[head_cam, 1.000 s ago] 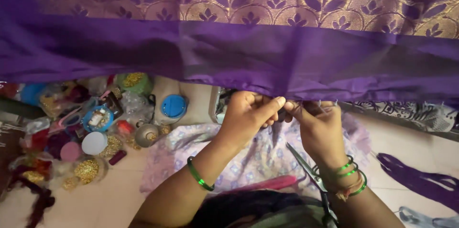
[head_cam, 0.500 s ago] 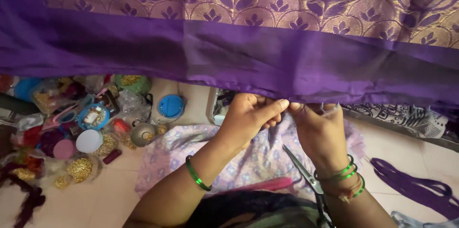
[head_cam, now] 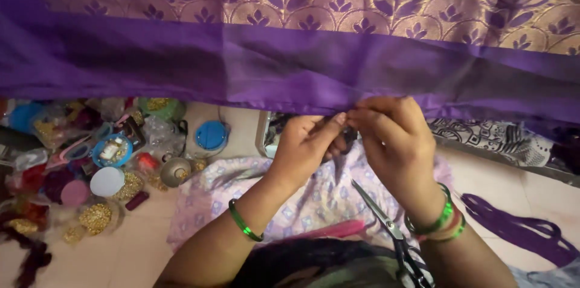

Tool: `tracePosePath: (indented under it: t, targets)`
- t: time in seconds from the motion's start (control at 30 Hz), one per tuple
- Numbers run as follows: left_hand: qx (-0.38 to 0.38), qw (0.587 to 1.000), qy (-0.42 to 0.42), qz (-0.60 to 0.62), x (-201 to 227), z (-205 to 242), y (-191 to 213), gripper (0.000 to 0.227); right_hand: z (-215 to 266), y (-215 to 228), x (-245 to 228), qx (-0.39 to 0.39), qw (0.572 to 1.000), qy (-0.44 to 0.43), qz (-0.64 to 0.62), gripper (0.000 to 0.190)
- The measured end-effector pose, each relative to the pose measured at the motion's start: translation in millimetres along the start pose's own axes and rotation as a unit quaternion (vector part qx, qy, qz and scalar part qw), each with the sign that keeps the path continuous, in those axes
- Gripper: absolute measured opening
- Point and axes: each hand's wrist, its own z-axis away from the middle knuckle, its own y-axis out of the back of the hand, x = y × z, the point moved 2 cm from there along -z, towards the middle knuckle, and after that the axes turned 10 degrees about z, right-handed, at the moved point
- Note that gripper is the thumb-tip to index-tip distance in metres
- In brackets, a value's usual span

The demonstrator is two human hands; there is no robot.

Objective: Manually stitching a purple and gold saree edge with needle and thread.

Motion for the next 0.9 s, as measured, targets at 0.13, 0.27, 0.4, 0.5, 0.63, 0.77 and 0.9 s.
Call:
tracePosePath:
  t: [0.13,0.27,0.4,0.5,0.63,0.77,0.9]
  targets:
    - [0.012,1.0,-0.004,-0.002,-5.3,-0.2,7.9,0.035,21.8,-7.6,5.1,0.042,0.987,0.149,0.04,0.025]
    - [0.009,1.0,-0.009,-0.016,-11.7,1.9,8.3,0.039,10.6,-3.0,-7.1,0.061,0.989,0.127,0.054,0.025]
    - [-0.023,0.999,-0.02,0.027,-1.4,2.7,-0.4,0.034,-6.7,-6.9,-2.9,0.035,0.993,0.103,0.054,0.026]
    - [-0.008,0.999,-0.018,0.041,-3.0,5.5,-0.1,0.037,3.2,-12.6,2.6,0.04,0.989,0.136,0.039,0.027]
    - [0.01,0.998,-0.013,0.053,-1.2,5.7,6.6,0.034,26.5,-15.7,-3.3,0.064,0.987,0.146,-0.023,0.023]
    - [0.066,0.996,0.036,0.043,-18.7,-2.0,28.5,0.03,66.3,-23.9,2.0,-0.009,0.998,-0.002,-0.065,0.019]
    - [0.025,0.996,0.08,0.041,-29.8,-2.0,39.0,0.032,146.1,-41.8,60.5,-0.129,0.963,-0.225,-0.073,0.011]
